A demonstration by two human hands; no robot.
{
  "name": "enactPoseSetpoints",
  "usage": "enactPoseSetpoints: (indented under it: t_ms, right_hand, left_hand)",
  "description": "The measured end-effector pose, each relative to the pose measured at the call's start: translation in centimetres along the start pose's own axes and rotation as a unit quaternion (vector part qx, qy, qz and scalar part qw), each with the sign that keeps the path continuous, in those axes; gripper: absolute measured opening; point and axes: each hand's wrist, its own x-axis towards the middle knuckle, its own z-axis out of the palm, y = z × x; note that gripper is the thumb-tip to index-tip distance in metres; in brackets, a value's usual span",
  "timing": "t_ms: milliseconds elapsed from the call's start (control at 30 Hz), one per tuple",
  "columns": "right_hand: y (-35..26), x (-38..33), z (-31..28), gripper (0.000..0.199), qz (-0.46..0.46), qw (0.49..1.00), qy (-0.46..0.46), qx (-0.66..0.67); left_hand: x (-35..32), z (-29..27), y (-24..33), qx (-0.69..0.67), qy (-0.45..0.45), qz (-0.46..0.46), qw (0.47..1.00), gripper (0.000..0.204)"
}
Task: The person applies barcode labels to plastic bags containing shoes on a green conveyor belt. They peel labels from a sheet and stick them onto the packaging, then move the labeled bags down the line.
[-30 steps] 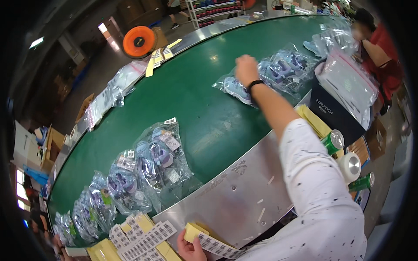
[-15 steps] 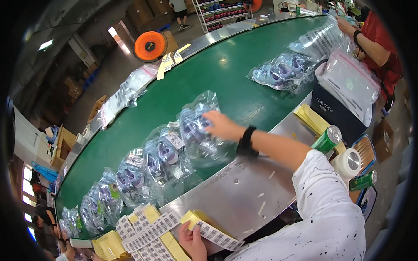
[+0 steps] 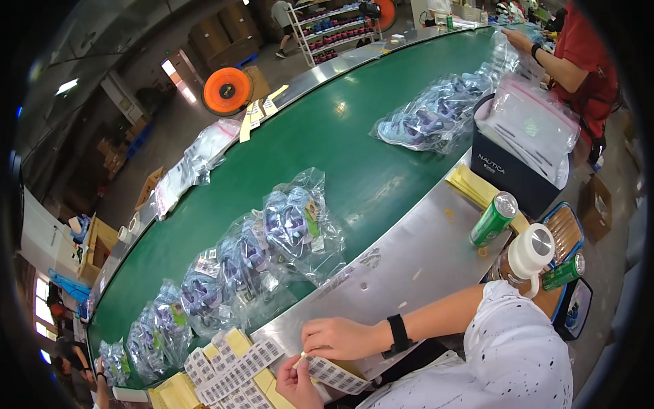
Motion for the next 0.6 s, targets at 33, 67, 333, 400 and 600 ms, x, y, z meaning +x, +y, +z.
enactPoseSetpoints:
  t_ms: [33,67,333,400,600]
  right_hand:
    - [0.1,-0.2,-0.2,0.011,0.006,1.0,0.008,-0.001]
    - [0.0,-0.4,-0.4,0.01,0.033,0.999,0.0,0.014]
    - [0.2,-0.4,-0.4,0.009,-0.096,0.988,0.009,-0.122]
    - [0.1,-0.6,-0.6,0.008,-0.12,0.982,-0.001,-0.148]
    - [-1.3,2.6,-5.7,0.004,0.01,0.992,0.12,-0.032]
  left_hand:
    - [0.0,0.4,0.3,-0.01,-0.011,-0.002,1.0,0.018]
    - [0.0,0.7,0.5,-0.02,-0.022,-0.004,1.0,0.019]
    - [0.1,0.5,0.4,-0.06,-0.073,-0.006,0.996,0.027]
    - [0.4,0.4,0.4,-0.08,-0.105,-0.015,0.991,0.033]
    - [2.0,0.0,-0.6,-0.118,-0.067,0.016,0.991,0.039]
